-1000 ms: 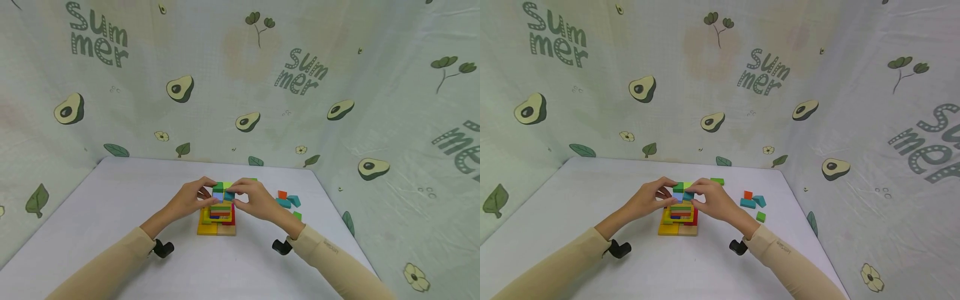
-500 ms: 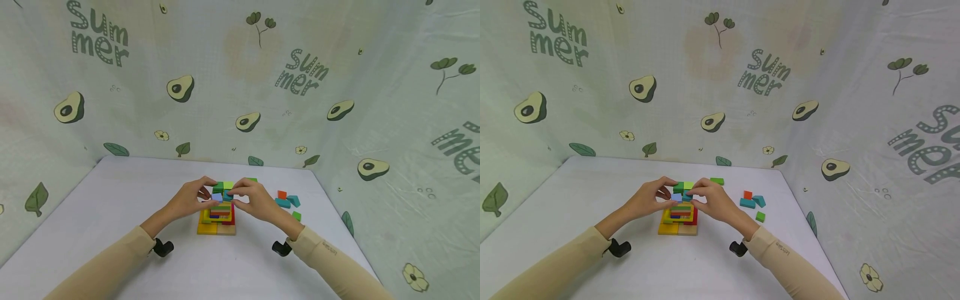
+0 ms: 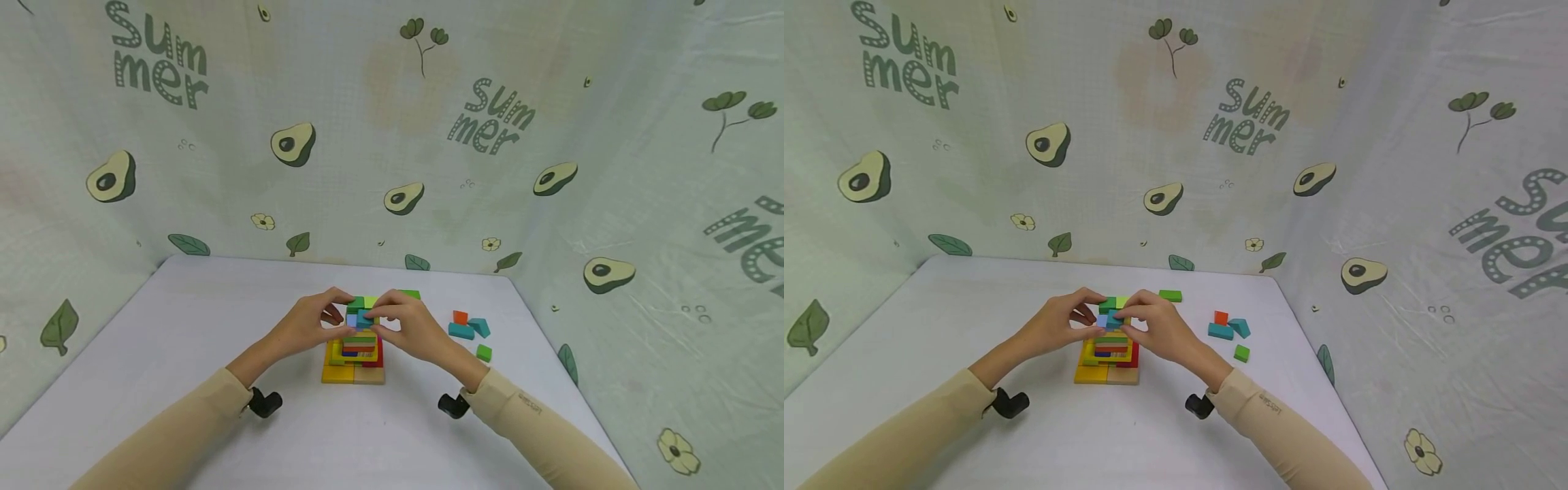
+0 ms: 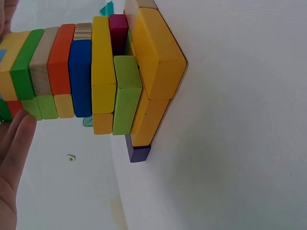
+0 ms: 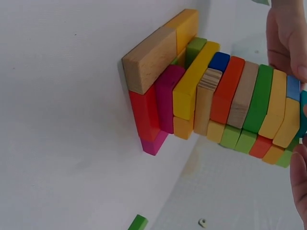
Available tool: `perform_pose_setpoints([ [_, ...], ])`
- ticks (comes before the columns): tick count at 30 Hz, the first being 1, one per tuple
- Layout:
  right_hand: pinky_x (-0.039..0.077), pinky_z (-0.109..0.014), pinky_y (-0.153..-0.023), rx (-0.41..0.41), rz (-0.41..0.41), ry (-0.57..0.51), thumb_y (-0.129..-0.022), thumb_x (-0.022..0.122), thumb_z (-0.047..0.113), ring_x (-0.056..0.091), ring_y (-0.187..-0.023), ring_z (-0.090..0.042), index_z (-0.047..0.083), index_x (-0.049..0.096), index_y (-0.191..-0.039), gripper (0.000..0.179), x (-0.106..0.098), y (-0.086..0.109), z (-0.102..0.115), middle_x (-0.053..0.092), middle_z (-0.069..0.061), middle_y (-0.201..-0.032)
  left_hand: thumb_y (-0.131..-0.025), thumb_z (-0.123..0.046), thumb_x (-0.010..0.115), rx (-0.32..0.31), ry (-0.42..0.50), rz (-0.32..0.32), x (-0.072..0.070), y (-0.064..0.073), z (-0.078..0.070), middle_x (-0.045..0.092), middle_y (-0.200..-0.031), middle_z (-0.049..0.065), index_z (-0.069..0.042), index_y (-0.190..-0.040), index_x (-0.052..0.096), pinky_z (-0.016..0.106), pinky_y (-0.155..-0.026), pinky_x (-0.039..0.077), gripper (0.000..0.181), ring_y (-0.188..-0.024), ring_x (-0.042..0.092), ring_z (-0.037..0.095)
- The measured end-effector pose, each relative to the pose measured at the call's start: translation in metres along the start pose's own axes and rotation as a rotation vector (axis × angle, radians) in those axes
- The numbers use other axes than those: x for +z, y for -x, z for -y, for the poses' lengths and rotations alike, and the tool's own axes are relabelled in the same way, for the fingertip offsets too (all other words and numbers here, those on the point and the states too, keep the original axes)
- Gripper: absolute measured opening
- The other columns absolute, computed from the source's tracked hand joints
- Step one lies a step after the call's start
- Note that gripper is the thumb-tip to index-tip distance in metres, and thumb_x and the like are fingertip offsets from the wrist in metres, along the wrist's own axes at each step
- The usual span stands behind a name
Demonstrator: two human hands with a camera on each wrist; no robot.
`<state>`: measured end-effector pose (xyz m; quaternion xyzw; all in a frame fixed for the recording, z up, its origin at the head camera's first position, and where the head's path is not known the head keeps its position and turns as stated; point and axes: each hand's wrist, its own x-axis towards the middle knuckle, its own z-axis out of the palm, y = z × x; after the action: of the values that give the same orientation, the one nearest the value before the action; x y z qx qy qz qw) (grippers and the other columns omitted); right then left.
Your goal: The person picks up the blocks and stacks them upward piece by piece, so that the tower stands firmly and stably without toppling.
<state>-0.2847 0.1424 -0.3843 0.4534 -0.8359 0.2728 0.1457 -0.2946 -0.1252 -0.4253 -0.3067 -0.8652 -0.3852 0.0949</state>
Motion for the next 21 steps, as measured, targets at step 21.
perform_pose_setpoints([
  [21,0.056,-0.018,-0.073,-0.003,-0.053,-0.008,-0.089,0.086,0.005,0.061,-0.091,-0.017,0.009,0.082,-0.111,0.022,0.016,-0.009,0.001,0.065,-0.003,-0.104,-0.090,-0.033,0.087,0.022,-0.013,0.027,-0.003,-0.003,0.004,0.071,-0.133,0.003,-0.017,-0.137,0.061,0.027,-0.090,0.062,0.057,-0.096,0.070,0.010],
])
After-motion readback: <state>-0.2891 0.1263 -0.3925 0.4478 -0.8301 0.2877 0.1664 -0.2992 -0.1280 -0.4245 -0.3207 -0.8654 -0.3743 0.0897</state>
